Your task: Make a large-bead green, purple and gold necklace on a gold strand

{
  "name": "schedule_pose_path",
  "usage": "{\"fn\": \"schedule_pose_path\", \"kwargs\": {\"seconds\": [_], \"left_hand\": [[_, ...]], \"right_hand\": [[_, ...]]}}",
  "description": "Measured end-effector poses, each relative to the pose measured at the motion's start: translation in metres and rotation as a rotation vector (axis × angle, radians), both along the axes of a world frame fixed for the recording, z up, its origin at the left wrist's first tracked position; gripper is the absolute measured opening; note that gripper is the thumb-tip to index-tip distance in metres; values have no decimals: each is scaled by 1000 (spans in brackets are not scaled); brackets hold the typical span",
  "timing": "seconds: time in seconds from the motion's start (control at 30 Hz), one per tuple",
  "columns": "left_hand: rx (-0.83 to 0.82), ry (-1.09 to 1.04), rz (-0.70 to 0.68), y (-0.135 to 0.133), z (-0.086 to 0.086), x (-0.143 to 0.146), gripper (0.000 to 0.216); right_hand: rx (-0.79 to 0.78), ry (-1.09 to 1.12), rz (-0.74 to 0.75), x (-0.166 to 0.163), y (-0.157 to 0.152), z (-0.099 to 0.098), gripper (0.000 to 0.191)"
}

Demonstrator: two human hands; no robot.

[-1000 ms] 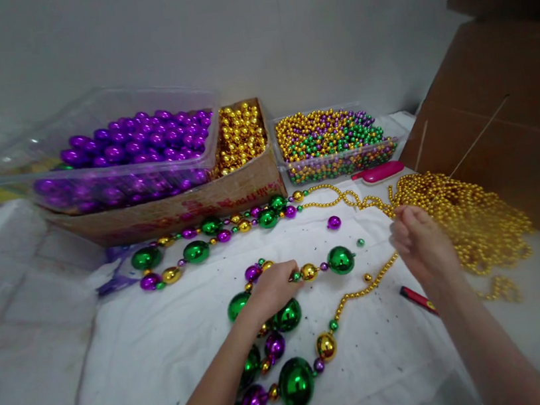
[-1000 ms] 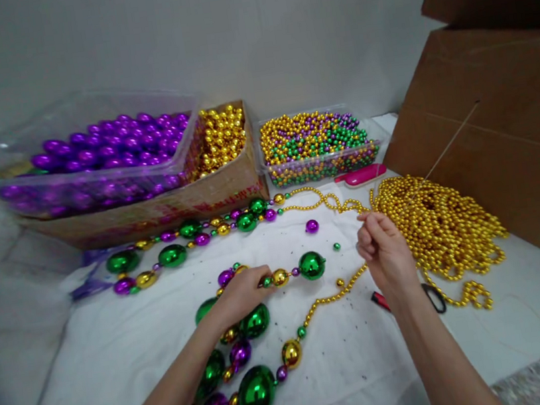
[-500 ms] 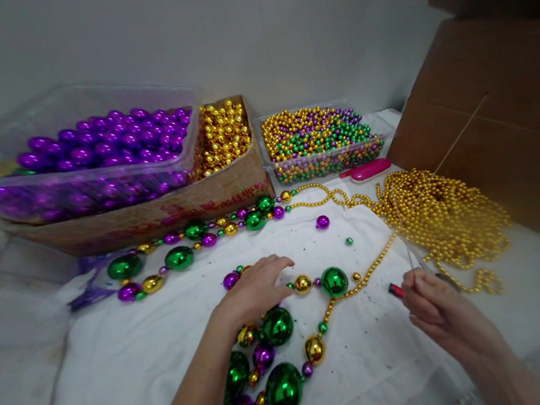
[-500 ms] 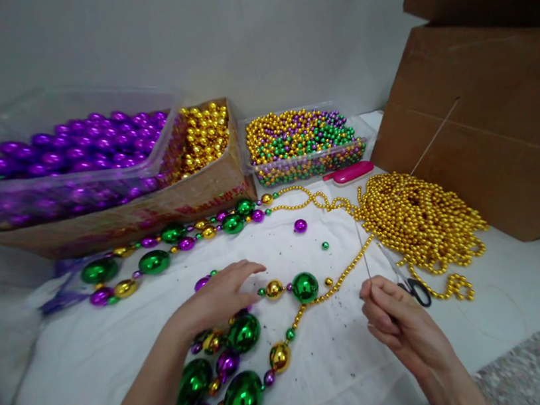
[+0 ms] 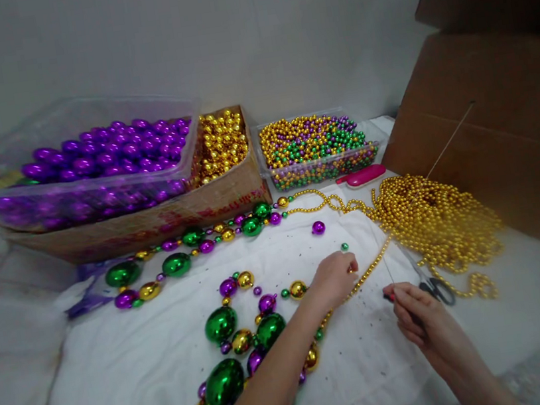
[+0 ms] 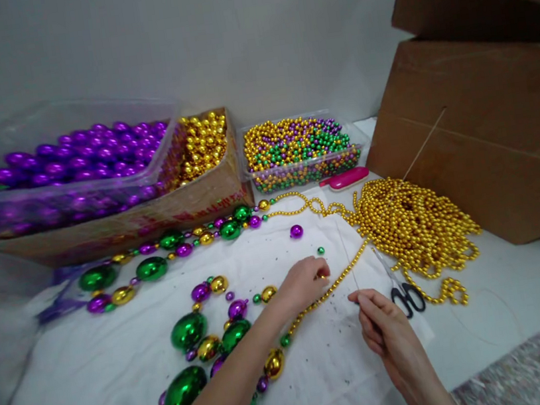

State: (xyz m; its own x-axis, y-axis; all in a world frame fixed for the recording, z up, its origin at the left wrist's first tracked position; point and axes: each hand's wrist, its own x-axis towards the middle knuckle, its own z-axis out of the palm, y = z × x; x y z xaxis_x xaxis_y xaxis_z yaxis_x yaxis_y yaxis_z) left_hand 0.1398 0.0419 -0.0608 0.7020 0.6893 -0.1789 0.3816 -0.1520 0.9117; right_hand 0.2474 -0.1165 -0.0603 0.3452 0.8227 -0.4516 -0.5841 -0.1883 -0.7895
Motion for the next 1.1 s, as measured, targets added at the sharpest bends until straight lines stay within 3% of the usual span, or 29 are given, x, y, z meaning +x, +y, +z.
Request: {"fn": "schedule_pose_path", "kwargs": {"seconds": [0.27,0.47,0.7,0.9,1.03,1.1], "left_hand": [[-597,-483,428,35,2,-44,7],[-843,-641,532,30,1,-51,3],[-912,-697,535,27,2,-52,5],[-834,-645,480,20,5,-53,8],[-816,-496,251,23,14,-51,26],[-689,-368,170,33,19,-47,28]], "right_hand": [[-109,-304,281,-29,2,1,49],[-90,-489,320,-36,1,-2,48],[-121,-491,302,-35,-1,2,50],[-117,-469,286,-37,2,1,46],[-95,-459,234,-39,7,1,38],[-91,-460,200,-38,9,1,36]]}}
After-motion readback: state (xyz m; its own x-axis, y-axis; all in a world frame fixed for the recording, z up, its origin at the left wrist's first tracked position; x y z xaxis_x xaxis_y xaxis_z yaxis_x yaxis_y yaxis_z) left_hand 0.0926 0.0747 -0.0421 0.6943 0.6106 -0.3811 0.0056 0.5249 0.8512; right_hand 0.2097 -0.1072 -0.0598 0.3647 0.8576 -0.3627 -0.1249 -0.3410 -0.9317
